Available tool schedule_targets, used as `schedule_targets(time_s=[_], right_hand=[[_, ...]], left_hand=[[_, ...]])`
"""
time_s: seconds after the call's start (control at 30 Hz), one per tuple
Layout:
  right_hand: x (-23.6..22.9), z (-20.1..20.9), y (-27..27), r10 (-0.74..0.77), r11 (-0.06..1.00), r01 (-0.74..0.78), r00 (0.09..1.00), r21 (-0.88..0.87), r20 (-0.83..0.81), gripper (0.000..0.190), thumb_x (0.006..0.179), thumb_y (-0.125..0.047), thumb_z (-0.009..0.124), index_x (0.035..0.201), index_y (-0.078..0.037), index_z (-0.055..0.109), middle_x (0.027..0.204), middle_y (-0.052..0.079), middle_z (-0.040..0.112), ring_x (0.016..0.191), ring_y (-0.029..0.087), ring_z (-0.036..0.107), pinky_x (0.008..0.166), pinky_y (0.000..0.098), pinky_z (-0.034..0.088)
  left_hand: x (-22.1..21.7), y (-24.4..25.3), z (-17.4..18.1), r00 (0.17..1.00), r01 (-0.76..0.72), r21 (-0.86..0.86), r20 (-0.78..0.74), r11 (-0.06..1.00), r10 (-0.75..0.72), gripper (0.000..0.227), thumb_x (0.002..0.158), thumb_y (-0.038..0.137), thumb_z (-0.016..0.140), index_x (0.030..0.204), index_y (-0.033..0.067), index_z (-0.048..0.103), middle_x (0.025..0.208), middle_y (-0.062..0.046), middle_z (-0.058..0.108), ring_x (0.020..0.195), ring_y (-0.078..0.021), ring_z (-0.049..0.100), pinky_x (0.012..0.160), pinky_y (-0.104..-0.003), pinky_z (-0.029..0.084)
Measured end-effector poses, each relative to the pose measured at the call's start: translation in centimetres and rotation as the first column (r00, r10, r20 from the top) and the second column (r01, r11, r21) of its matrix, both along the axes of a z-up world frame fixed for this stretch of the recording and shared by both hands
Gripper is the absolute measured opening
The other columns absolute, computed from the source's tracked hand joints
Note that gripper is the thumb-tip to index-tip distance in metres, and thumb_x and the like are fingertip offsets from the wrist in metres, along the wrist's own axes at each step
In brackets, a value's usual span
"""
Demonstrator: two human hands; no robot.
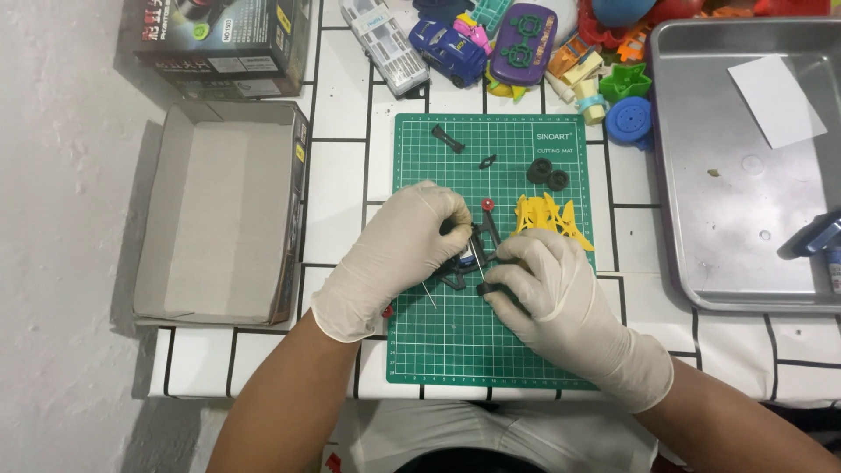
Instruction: The person assembles a small drone on a green cutting mat, attaching red wheels to the black frame and inserting a battery. They use a screwdriver to tighten screws on the drone's body and handle a yellow plastic component.
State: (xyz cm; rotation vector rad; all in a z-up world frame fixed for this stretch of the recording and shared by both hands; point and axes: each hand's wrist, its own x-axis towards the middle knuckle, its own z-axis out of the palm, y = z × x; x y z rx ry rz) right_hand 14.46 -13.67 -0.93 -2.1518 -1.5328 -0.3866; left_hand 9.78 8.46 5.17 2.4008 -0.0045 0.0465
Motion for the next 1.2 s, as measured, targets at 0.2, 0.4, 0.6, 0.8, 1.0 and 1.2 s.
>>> schedule_targets(time_s=[0.2, 0.4, 0.6, 0.8, 1.0, 1.2], right_hand=[[0.2, 1.1, 0.0, -0.043, 0.994, 0.05, 0.996, 0.093, -0.077, 0.021, 0.083, -0.017, 0.08, 0.101, -0.018, 0.069, 0.11, 0.004, 0.059, 0.113, 0.032, 0.06, 0.087, 0.0449, 0.05], [0.8, 1.3, -0.4, -0.076, 0.971, 0.115, 0.98, 0.211, -0.183, 0.029, 0.083, -0.005, 0.079, 0.109, -0.013, 0.069, 0.118, 0.011, 0.059, 0.114, 0.038, 0.063, 0.088, 0.0479, 0.054], [1.1, 2.1, -0.8, -0.134, 0.894, 0.233, 0.954, 0.382, -0.268, 0.023, 0.088, -0.002, 0.078, 0.108, -0.009, 0.068, 0.123, 0.013, 0.053, 0.114, 0.036, 0.061, 0.093, 0.0466, 0.054], [1.0, 1.8, -0.5, -0.141, 0.827, 0.423, 0.793, 0.37, -0.592, 0.019, 0.092, 0.0, 0.074, 0.111, -0.006, 0.073, 0.093, 0.01, 0.071, 0.09, 0.026, 0.071, 0.082, 0.0395, 0.057], [-0.1, 6.2, 1.7, -0.056, 0.835, 0.458, 0.623, 0.305, -0.781, 0.037, 0.094, 0.007, 0.061, 0.128, -0.008, 0.063, 0.108, 0.014, 0.072, 0.102, 0.025, 0.07, 0.091, 0.0424, 0.056], [5.0, 5.7, 3.6, 0.038, 0.839, 0.415, 0.602, 0.353, -0.798, 0.028, 0.096, -0.006, 0.072, 0.123, -0.006, 0.063, 0.109, 0.013, 0.068, 0.099, 0.024, 0.067, 0.091, 0.0402, 0.056]], left_hand=[[-0.4, -0.1, 1.9, 0.993, -0.11, -0.134, -0.068, 0.985, 0.102, 0.007, 0.085, 0.012, 0.07, 0.084, 0.0073, 0.076, 0.077, -0.01, 0.072, 0.082, -0.0296, 0.072, 0.08, -0.038, 0.059], [-1.2, -0.1, 2.9, 0.977, -0.205, -0.452, -0.045, 0.868, 0.207, 0.008, 0.084, 0.01, 0.071, 0.087, 0.0065, 0.077, 0.08, -0.01, 0.073, 0.083, -0.0241, 0.072, 0.079, -0.038, 0.06], [-0.1, 0.5, 0.5, 0.963, -0.206, -0.672, -0.011, 0.711, 0.269, 0.013, 0.079, 0.009, 0.08, 0.091, 0.0041, 0.079, 0.081, -0.01, 0.072, 0.083, -0.0191, 0.069, 0.076, -0.033, 0.06], [0.4, 0.4, -1.0, 0.951, -0.184, -0.809, -0.003, 0.559, 0.308, 0.02, 0.078, 0.011, 0.086, 0.095, 0.0041, 0.077, 0.087, -0.01, 0.072, 0.087, -0.0181, 0.066, 0.08, -0.032, 0.057], [1.1, 0.6, -2.9, 0.936, -0.129, -0.938, -0.008, 0.323, 0.351, 0.037, 0.082, 0.006, 0.081, 0.117, 0.0039, 0.069, 0.107, -0.011, 0.071, 0.099, -0.0162, 0.066, 0.087, -0.029, 0.054], [1.3, 0.2, -3.5, 0.948, -0.073, -0.995, -0.046, 0.074, 0.315, 0.036, 0.081, 0.004, 0.083, 0.116, 0.0019, 0.071, 0.106, -0.01, 0.074, 0.096, -0.0163, 0.07, 0.089, -0.026, 0.053]])
